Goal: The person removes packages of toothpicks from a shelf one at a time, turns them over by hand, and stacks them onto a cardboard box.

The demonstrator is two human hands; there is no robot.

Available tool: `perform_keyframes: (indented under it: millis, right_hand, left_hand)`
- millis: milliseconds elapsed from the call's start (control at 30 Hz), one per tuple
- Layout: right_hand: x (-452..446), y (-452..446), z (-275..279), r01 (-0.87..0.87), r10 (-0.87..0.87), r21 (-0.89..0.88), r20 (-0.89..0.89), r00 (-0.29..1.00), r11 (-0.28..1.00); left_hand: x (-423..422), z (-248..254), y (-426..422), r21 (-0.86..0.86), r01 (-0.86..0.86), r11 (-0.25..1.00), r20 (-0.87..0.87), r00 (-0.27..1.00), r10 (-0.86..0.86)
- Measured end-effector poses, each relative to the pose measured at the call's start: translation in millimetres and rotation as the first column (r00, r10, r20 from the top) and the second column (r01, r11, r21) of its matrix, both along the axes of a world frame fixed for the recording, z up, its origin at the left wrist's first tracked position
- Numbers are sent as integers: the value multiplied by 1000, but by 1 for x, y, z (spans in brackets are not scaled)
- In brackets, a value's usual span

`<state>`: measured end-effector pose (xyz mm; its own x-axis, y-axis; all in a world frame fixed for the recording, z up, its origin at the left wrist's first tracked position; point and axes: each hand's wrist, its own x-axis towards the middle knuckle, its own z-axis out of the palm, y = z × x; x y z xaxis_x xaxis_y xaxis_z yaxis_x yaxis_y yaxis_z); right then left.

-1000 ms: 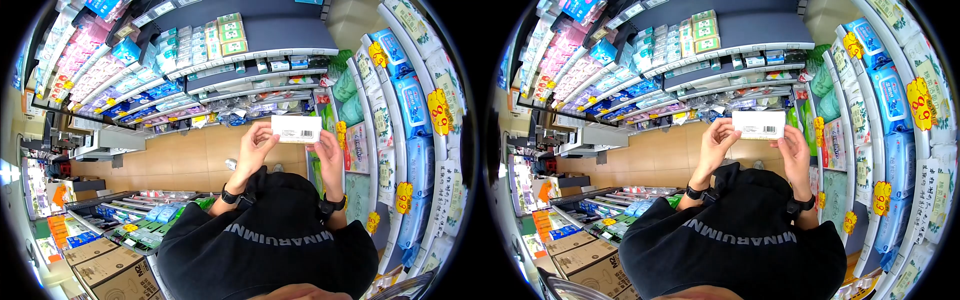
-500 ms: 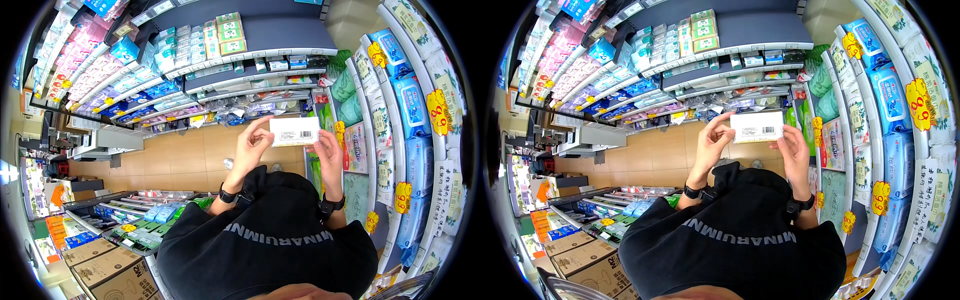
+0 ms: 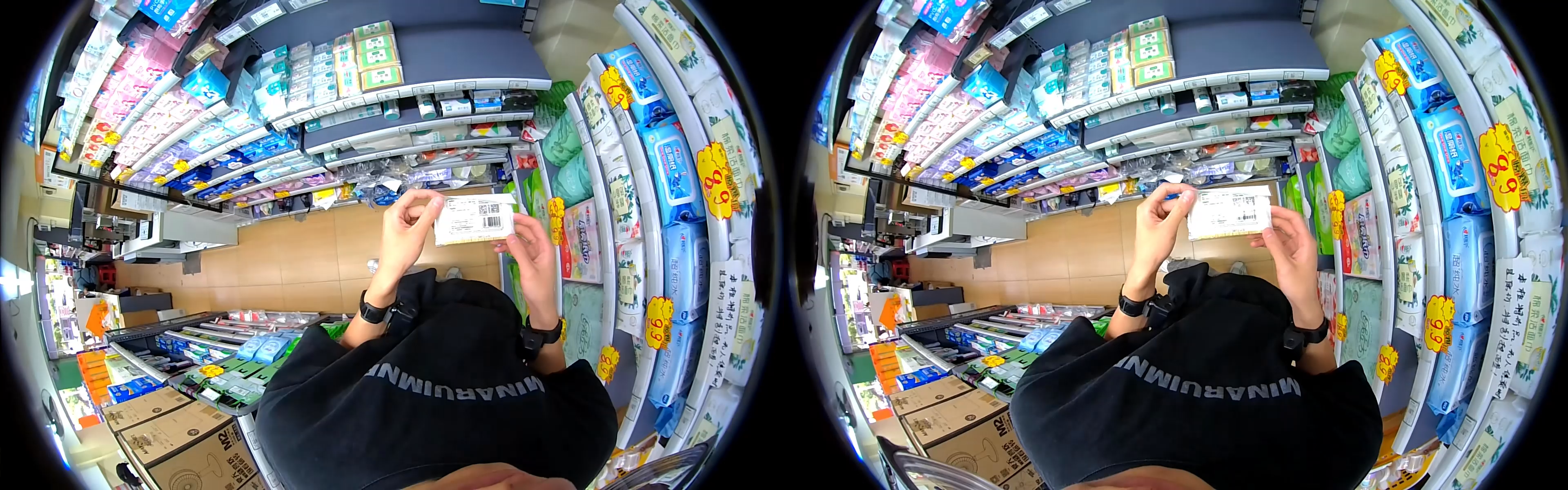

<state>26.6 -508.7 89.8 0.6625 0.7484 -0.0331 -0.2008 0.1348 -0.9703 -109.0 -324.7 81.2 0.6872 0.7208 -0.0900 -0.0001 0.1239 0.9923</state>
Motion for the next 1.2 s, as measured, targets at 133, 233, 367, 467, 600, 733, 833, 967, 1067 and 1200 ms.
perform_keyframes:
  millis: [133,233,367,467,600,733,833,967,1067,1200]
  right_hand:
    - [0,-1,-2,0,1,-20,25,1000,1000]
    - [0,-2,-4,-4,5,-27,31,1000,1000]
    - [0,-3,-4,-1,2,-26,30,1000,1000]
    - [0,-3,-3,-6,7,-29,36,999,1000]
    - [-1,-2,-4,-26,27,-15,27,999,1000]
    - [-1,-1,-5,-46,46,-12,24,999,999]
    - [-3,-1,-3,-53,53,-16,31,998,998]
    - [-4,-1,-2,-53,53,-11,25,998,999]
    - [-4,-2,-3,-51,51,-13,26,998,999]
    - [-5,-3,-4,-53,53,-13,32,998,999]
  left_hand:
    - [5,-4,1,15,-26,1000,-13,1000,26]
    - [9,-3,0,17,-50,999,19,999,49]
    - [11,-9,2,-12,-34,999,58,998,34]
    - [12,-11,3,-18,-47,999,81,996,48]
    - [11,-13,5,-28,-46,999,98,994,48]
    - [10,-15,7,-33,-62,998,91,994,65]
    - [11,-15,6,-38,-64,997,103,992,68]
    - [9,-17,7,-48,-57,997,110,992,62]
    - [9,-18,7,-53,-58,997,108,992,64]
    - [8,-20,6,-56,-53,997,98,993,58]
